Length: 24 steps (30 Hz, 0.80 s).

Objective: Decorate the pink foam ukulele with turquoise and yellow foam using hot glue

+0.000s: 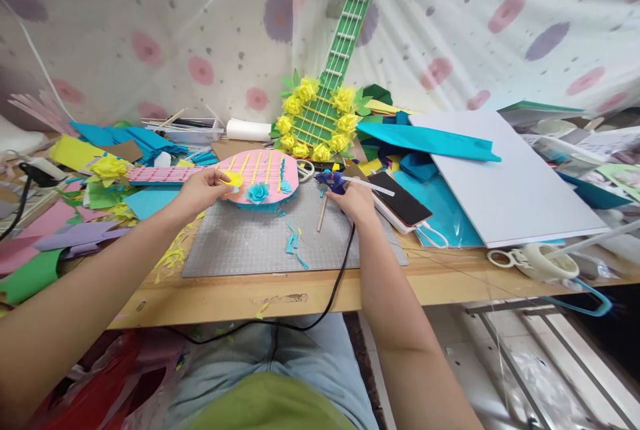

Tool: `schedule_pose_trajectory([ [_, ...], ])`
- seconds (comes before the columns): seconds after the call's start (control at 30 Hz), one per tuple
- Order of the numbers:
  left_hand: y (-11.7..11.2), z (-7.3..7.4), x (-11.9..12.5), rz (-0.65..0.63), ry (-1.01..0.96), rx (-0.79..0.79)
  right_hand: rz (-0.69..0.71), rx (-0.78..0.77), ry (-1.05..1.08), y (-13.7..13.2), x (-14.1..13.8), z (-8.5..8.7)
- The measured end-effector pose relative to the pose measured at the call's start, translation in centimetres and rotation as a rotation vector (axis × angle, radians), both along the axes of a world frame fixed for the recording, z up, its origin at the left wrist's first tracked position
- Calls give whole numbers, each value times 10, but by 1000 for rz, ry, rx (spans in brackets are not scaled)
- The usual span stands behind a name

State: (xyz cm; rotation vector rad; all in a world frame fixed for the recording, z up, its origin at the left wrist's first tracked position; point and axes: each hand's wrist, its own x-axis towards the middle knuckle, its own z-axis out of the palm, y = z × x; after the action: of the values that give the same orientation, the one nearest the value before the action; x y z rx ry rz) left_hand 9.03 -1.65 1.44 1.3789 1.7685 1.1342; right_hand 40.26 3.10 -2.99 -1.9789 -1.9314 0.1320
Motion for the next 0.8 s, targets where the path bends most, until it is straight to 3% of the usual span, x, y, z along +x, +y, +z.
schedule_pose_trajectory([
  [0.13, -1, -6, 1, 17, -28, 12, -37, -135, -91, -17, 3, 19],
  [0.27, -1, -11, 3, 14, -68, 69, 173, -156, 92, -25, -17, 26],
  [0.4, -3, -6, 9, 38, -177, 186, 379, -109, 384, -25, -55, 23],
  [0.53, -10, 4, 25, 48, -390, 201, 484, -91, 850, -32, -100, 24],
  [0.67, -15, 8, 44, 74, -581, 185, 462, -255, 1296, -46, -138, 30],
  [0.8, -16, 8, 57, 110, -698, 180, 376, -263, 1554, -51, -162, 35],
])
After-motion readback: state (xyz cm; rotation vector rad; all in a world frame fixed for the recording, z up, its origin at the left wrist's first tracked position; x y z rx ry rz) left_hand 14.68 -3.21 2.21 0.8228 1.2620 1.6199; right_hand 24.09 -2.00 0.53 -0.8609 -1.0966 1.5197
